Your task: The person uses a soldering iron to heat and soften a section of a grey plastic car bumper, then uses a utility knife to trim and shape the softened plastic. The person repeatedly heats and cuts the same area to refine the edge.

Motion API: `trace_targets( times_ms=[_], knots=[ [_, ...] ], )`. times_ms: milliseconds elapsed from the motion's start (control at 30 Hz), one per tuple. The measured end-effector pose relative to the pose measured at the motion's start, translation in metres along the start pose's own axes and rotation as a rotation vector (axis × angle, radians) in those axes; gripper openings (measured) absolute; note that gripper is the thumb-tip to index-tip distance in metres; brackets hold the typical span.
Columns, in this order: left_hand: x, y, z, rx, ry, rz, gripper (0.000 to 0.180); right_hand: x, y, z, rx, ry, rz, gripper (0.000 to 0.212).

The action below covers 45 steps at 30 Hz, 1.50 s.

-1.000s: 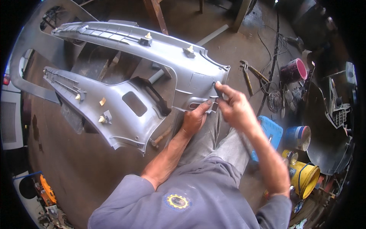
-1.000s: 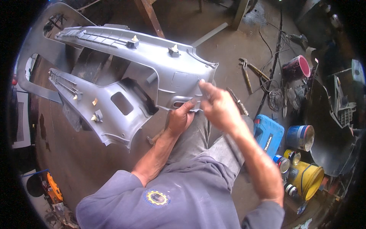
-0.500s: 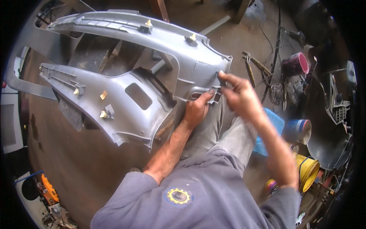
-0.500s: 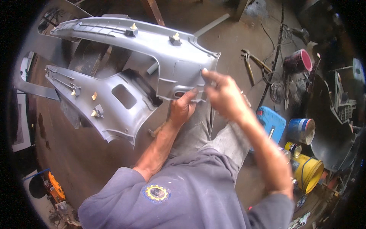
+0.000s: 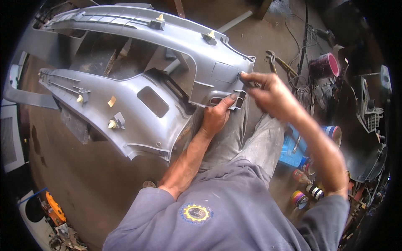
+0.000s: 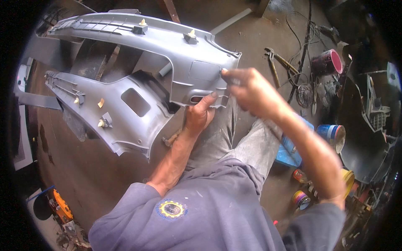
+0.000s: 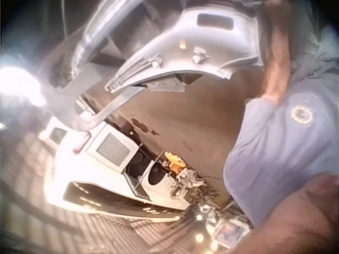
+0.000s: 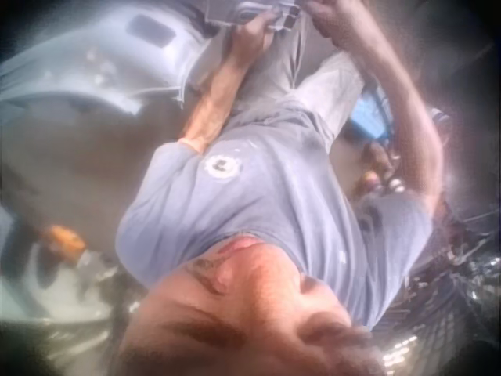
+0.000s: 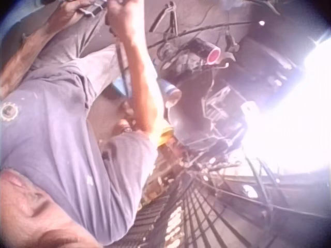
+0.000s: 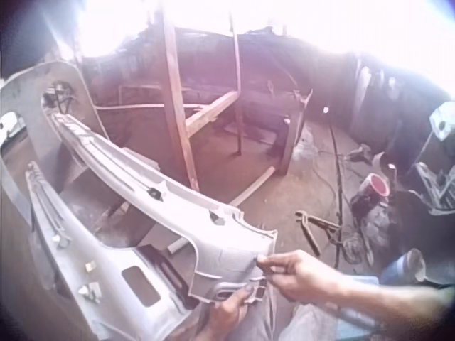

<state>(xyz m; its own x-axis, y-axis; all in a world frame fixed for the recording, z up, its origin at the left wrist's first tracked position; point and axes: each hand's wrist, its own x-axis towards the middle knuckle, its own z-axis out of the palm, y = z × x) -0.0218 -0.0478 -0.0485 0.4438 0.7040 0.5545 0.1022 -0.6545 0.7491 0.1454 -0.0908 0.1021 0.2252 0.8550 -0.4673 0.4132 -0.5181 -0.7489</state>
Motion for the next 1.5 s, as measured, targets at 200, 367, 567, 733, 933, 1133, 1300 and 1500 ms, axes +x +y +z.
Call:
trace_targets(
  times_ms=[200,367,567,733,933,1133,1300,1500],
  knots=[
    [0.004,-0.003,0.003,-0.022,0.014,0.023,0.019,0.004,0.016,0.021,-0.043,0.134,-0.184,0.046],
    [0.007,0.004,0.001,-0.138,0.004,-0.051,0.014,0.003,0.038,0.061,0.095,0.337,-0.195,0.046],
    [0.001,0.004,0.001,-0.245,-0.027,-0.164,0.015,0.003,-0.001,0.000,0.076,-0.010,-0.068,0.048],
    [-0.002,0.002,-0.001,-0.153,-0.070,-0.124,0.017,0.005,-0.013,-0.006,-0.140,-0.019,0.011,0.046],
    [-0.003,-0.008,0.000,-0.061,-0.013,-0.085,0.016,0.027,-0.038,-0.034,-0.097,-0.230,0.142,0.045],
    [0.002,0.001,0.003,-0.104,0.096,-0.154,0.014,-0.014,0.014,-0.028,0.940,-0.236,-0.102,0.064],
    [0.014,0.017,0.011,-0.451,0.036,-0.501,0.018,-0.023,0.090,0.067,1.427,0.003,-0.536,0.069],
    [0.012,0.002,0.024,-0.716,0.099,-0.564,0.018,-0.014,0.051,0.083,1.612,0.265,-0.795,0.066]
  ],
)
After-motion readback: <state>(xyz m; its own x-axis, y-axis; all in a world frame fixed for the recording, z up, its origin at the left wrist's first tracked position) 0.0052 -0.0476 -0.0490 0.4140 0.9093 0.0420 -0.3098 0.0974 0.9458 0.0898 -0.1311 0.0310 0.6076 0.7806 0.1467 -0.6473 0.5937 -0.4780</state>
